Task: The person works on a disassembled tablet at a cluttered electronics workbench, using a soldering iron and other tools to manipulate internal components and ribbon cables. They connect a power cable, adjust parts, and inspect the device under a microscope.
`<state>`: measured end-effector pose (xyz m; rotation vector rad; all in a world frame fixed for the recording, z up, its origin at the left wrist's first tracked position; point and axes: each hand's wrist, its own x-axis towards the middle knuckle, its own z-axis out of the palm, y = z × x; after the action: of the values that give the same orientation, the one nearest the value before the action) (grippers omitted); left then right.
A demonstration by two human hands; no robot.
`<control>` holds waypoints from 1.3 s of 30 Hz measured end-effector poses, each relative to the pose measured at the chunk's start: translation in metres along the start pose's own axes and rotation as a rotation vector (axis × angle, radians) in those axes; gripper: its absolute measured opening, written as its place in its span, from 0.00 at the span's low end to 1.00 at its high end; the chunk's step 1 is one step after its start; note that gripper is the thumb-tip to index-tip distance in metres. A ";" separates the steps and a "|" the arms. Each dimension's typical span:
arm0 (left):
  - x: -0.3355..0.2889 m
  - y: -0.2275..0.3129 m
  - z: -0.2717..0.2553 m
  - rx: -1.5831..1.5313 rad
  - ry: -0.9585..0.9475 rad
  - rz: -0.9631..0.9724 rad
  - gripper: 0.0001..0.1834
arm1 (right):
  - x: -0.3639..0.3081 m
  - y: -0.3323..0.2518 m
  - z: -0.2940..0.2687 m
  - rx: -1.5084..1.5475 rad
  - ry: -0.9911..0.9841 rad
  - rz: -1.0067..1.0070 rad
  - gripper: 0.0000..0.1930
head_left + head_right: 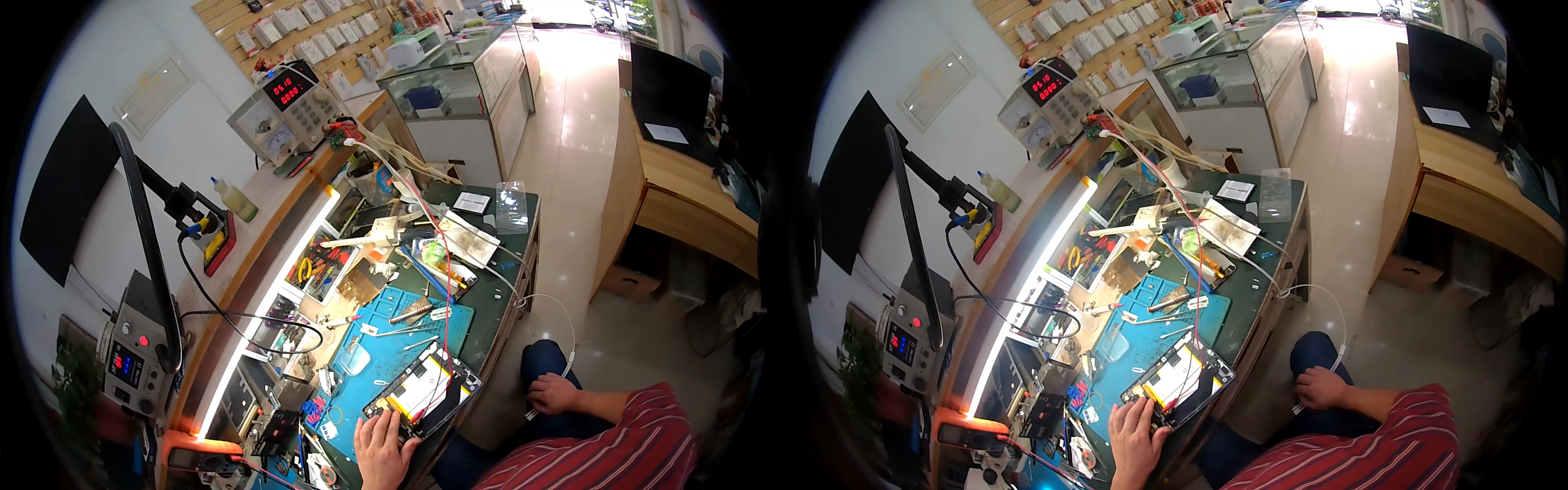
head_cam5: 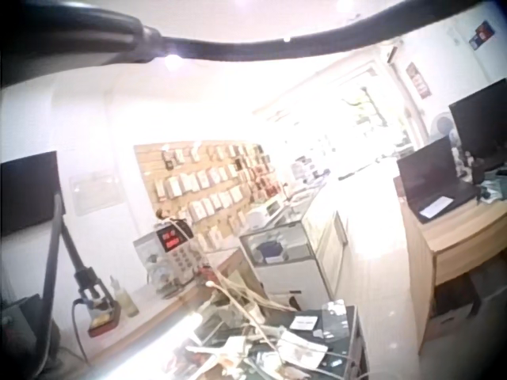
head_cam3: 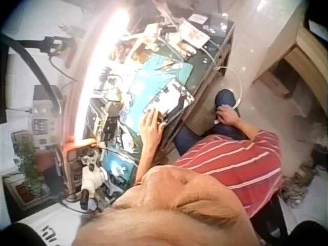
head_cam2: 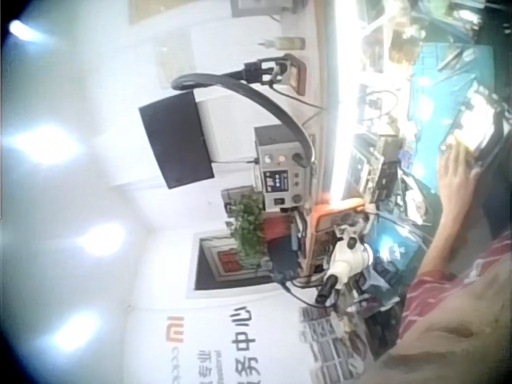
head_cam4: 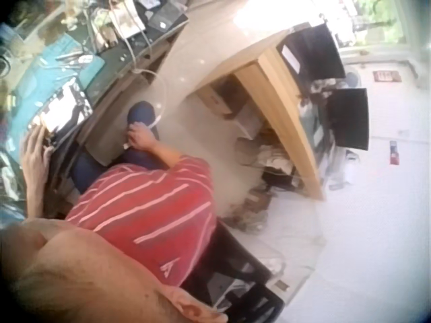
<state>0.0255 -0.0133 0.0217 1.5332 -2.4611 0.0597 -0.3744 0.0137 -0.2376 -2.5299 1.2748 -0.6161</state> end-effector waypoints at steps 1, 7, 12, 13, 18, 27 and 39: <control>-0.001 0.000 0.002 -0.009 0.002 -0.011 0.35 | 0.001 -0.001 0.000 0.001 -0.004 -0.001 0.07; -0.003 -0.002 0.006 0.010 -0.011 0.002 0.35 | 0.001 0.001 0.000 0.015 -0.009 -0.016 0.07; -0.003 -0.003 0.008 0.053 -0.005 0.021 0.33 | 0.000 0.001 0.000 0.025 -0.007 -0.021 0.08; -0.003 -0.002 0.008 0.057 -0.008 0.017 0.33 | 0.001 0.001 -0.001 0.030 -0.004 -0.020 0.08; -0.002 -0.001 0.006 0.036 -0.021 0.014 0.33 | 0.000 0.002 0.000 0.022 -0.024 -0.013 0.09; -0.003 -0.004 0.006 0.020 -0.029 0.005 0.33 | 0.001 0.000 -0.001 -0.009 -0.045 -0.005 0.07; -0.004 -0.003 0.005 -0.009 -0.046 -0.017 0.35 | 0.003 -0.003 -0.003 0.034 0.012 -0.014 0.06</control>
<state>0.0289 -0.0118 0.0154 1.5689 -2.4792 0.0099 -0.3727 0.0128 -0.2329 -2.5132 1.2412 -0.6507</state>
